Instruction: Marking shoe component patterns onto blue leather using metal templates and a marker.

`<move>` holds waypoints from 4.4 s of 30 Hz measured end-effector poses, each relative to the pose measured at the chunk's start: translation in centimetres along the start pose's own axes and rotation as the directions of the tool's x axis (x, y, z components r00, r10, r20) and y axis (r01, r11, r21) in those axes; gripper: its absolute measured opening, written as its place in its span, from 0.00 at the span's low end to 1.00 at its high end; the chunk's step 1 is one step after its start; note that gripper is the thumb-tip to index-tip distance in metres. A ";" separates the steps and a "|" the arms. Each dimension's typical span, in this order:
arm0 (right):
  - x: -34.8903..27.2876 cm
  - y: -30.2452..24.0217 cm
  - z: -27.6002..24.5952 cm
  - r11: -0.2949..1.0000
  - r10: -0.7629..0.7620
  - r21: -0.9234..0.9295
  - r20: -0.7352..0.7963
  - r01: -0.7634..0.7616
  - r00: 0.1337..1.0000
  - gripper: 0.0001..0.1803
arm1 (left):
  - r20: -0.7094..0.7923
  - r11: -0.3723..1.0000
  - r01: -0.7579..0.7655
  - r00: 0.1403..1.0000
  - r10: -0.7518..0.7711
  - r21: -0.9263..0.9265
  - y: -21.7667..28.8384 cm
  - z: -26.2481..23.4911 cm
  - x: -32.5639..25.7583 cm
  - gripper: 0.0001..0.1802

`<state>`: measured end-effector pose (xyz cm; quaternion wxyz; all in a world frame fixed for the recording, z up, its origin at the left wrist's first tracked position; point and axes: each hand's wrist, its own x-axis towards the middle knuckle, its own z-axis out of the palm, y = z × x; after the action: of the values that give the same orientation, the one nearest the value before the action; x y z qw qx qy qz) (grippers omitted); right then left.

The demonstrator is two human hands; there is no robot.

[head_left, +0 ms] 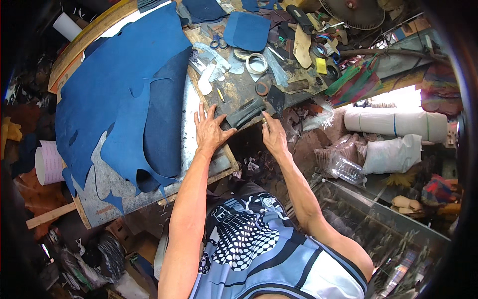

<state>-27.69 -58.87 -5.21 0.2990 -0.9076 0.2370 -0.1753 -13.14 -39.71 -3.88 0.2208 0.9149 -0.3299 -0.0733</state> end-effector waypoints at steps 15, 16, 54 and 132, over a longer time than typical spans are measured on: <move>-1.2 -2.1 0.5 0.982 -0.101 -0.133 0.234 0.135 0.967 0.24 | 0.008 1.000 0.001 1.000 -0.001 0.013 0.1 -0.3 0.1 0.33; -1.4 -1.9 0.5 0.983 -0.127 -0.104 0.223 0.154 0.966 0.23 | 0.020 1.000 0.007 1.000 -0.007 0.020 0.2 -0.2 0.1 0.33; -1.0 -0.8 2.1 0.928 0.052 0.362 0.096 -0.084 0.994 0.20 | -0.027 1.000 0.003 1.000 -0.003 0.013 0.3 -0.3 -0.1 0.34; -11.8 -19.6 5.2 0.415 0.210 0.601 0.667 -0.683 0.715 0.12 | -0.428 0.817 0.411 0.704 -0.567 -0.405 -20.9 -13.3 -18.5 0.48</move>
<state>-28.66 -36.26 1.00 0.7696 -0.5675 0.2853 0.0643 -11.76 -8.91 -1.70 0.4017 0.9122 0.0154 0.0798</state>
